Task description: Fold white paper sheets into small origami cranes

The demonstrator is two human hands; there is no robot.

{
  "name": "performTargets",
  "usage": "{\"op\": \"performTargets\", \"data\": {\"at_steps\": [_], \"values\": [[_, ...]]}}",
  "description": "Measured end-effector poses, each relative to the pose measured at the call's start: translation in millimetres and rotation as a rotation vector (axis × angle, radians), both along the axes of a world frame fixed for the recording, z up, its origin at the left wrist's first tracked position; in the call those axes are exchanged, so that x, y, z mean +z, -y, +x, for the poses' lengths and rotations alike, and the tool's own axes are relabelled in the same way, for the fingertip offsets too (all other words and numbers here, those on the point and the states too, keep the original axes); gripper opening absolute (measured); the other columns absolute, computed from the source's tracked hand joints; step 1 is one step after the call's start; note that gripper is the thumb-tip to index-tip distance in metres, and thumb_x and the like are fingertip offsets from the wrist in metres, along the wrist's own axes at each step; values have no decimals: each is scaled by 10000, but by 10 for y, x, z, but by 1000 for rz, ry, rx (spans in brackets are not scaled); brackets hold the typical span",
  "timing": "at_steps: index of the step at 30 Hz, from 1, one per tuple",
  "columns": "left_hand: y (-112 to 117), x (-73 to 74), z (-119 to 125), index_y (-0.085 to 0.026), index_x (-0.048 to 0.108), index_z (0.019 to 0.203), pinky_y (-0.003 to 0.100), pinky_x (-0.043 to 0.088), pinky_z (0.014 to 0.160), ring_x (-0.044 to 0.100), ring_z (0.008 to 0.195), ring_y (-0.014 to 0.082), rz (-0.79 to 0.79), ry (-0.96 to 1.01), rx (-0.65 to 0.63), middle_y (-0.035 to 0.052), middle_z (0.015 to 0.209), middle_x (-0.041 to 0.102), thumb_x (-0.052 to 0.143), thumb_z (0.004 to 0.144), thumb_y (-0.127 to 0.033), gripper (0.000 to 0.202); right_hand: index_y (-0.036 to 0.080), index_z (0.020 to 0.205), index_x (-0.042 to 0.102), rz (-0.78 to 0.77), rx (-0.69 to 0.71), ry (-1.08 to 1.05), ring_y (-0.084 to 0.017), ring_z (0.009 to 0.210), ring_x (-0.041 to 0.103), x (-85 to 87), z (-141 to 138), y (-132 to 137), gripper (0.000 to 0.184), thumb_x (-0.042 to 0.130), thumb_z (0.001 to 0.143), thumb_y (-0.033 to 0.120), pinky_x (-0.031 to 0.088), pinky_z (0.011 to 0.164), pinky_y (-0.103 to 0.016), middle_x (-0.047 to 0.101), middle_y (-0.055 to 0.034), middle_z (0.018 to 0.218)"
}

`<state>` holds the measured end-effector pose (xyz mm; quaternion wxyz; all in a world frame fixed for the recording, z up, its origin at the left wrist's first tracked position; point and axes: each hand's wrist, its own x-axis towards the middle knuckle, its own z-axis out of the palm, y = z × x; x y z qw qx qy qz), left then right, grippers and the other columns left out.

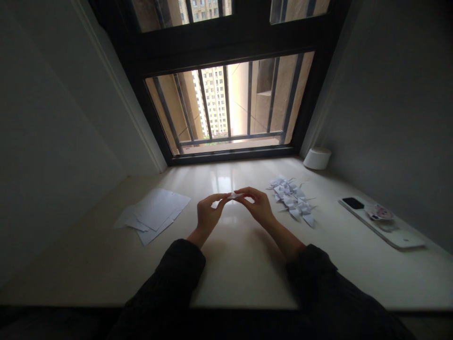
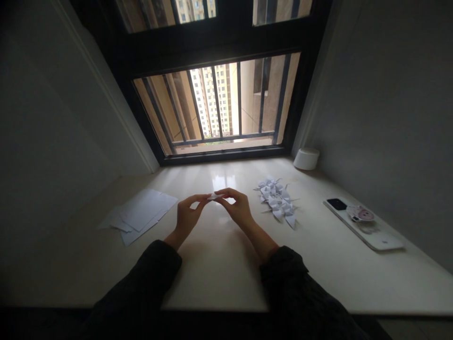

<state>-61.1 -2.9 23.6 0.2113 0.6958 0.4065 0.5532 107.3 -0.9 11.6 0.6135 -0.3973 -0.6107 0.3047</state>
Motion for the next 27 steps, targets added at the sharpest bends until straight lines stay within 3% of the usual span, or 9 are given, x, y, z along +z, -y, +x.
{"op": "performTargets", "data": {"at_steps": [9,27], "values": [[12,27,3,-258,737,895,343,541,779,687,854,216,-18,12,-61,33,908,737,700,738,-330,176,240,804,737,-4,-18,31,-212,770,666,-27,23,-4,184,730,696,389,515,773,-354,731,-34,801],[28,-38,32,-237,744,844,338,550,818,697,828,203,-61,130,-45,17,866,741,723,718,-310,148,246,758,744,21,-81,69,-200,723,685,27,-31,83,127,733,701,360,528,735,-320,736,-17,749]]}}
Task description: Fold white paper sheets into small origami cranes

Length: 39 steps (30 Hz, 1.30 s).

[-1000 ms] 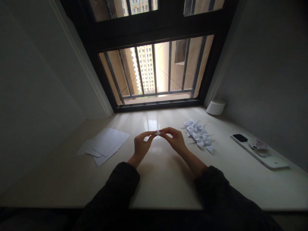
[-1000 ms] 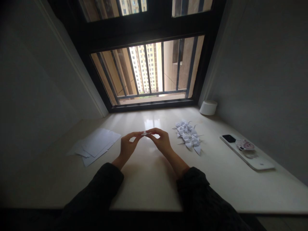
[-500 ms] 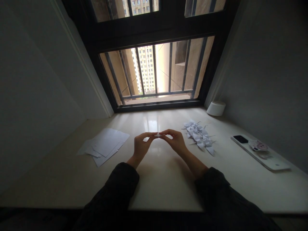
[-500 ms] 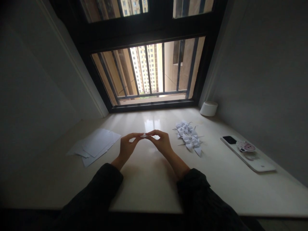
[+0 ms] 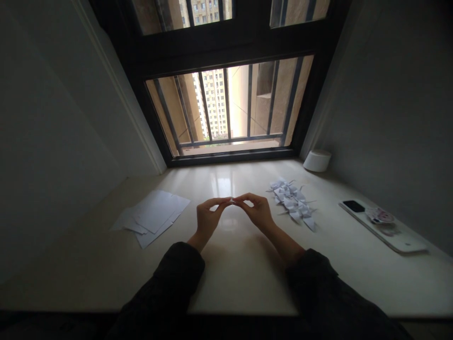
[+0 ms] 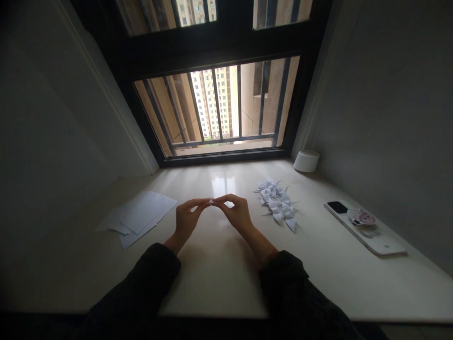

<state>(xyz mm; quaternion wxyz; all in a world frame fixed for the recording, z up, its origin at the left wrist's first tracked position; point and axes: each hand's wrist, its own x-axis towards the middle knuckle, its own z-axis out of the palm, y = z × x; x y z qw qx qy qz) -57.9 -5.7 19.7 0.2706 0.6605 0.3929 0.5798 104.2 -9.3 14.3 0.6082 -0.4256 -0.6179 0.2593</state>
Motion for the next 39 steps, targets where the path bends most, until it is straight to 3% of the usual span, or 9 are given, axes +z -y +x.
{"op": "performTargets", "data": {"at_steps": [6,19,28,35,39], "values": [[-5,-17,-14,-248,743,870,339,547,827,696,844,204,10,-14,21,11,879,741,705,737,-310,152,227,741,736,-112,52,-82,-197,703,671,-36,-4,-60,209,766,643,409,527,699,-313,728,-30,736],[1,-17,8,-268,741,852,337,554,830,697,844,192,64,-10,24,-9,870,741,705,739,-289,121,212,671,729,-241,25,-148,-197,655,666,-94,-16,-106,231,790,581,416,509,662,-305,724,-34,678],[-12,-31,-7,-255,744,853,336,556,814,698,832,198,10,-34,71,8,865,742,710,730,-315,142,187,678,720,-284,54,-195,-192,633,664,-61,-25,-68,244,796,578,396,510,614,-293,724,-48,684],[-81,-94,52,-186,732,850,354,557,819,696,824,202,-134,215,-18,48,861,741,728,699,-342,217,194,695,718,-259,164,-419,-230,770,699,-39,-109,-62,254,807,564,392,548,783,-375,746,-57,791],[-78,-97,83,-164,689,1004,371,553,824,695,823,200,-186,297,-42,65,874,738,723,704,-350,355,187,709,711,-290,137,-493,-237,751,703,-76,-167,-63,284,818,546,392,553,804,-411,743,-52,753]]}}
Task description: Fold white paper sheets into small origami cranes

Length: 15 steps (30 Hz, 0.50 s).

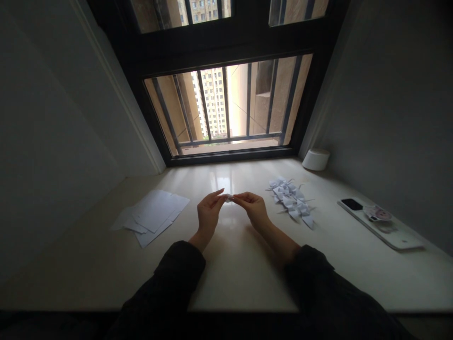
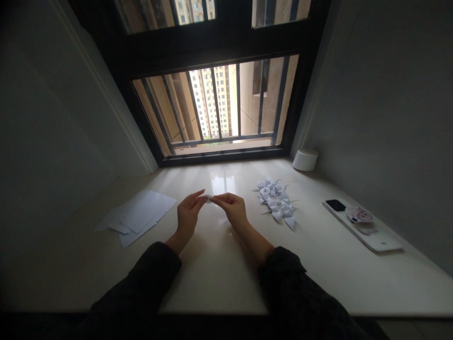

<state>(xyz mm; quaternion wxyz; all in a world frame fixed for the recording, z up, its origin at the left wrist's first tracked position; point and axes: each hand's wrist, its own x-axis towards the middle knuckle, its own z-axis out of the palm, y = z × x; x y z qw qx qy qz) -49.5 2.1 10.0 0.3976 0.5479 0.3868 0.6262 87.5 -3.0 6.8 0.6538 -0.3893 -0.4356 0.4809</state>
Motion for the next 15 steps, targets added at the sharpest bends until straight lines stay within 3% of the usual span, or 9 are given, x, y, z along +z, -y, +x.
{"op": "performTargets", "data": {"at_steps": [10,15], "values": [[-5,-5,21,-158,629,1114,340,537,804,689,787,182,-39,24,-2,57,806,730,717,715,-341,448,189,780,706,-23,10,-43,-207,720,697,-64,18,-50,304,830,539,327,544,765,-359,732,-30,715],[-41,-25,-42,-180,633,1140,356,534,799,693,812,214,-67,-198,-71,67,823,737,730,695,-361,490,205,892,709,93,-12,238,-207,736,686,-20,132,-49,303,762,647,375,532,754,-360,732,-36,760]]}}
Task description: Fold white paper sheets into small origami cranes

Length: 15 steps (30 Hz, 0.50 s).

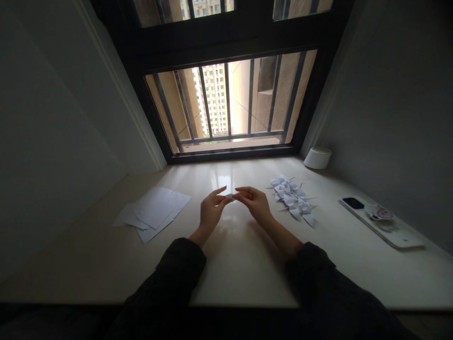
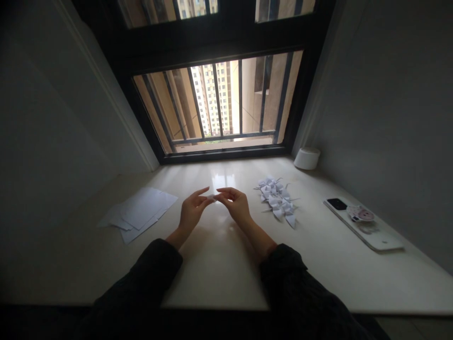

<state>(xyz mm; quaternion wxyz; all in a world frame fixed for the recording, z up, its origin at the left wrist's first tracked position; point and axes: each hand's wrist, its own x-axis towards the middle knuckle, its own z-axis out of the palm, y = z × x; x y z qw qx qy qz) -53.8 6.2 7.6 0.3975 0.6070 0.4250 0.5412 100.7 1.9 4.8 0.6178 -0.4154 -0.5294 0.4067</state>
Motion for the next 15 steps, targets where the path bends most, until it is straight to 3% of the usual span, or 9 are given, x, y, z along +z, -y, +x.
{"op": "performTargets", "data": {"at_steps": [3,6,9,15], "values": [[-14,-32,-28,-177,710,954,353,537,777,692,832,237,-53,-71,-94,76,850,738,713,692,-412,352,246,940,713,191,-62,348,-199,794,660,70,71,41,206,676,756,333,504,806,-366,730,-33,837],[-12,-53,-49,-190,729,821,317,534,713,692,791,229,-48,-187,-113,58,812,738,694,695,-451,291,276,993,704,297,-54,520,-193,799,639,107,109,64,207,631,799,262,491,805,-362,720,-27,852],[-9,-49,-58,-199,735,778,291,522,660,685,738,212,-38,-229,-93,44,760,733,694,685,-469,288,282,1022,693,302,-20,555,-188,780,630,102,113,54,233,622,803,247,493,787,-355,713,-24,847],[-1,-24,-12,-180,740,739,286,513,617,664,662,188,-102,-83,-118,51,721,726,726,648,-461,295,263,1055,679,232,27,439,-171,750,646,87,77,40,259,602,807,263,505,767,-330,710,-15,830]]}}
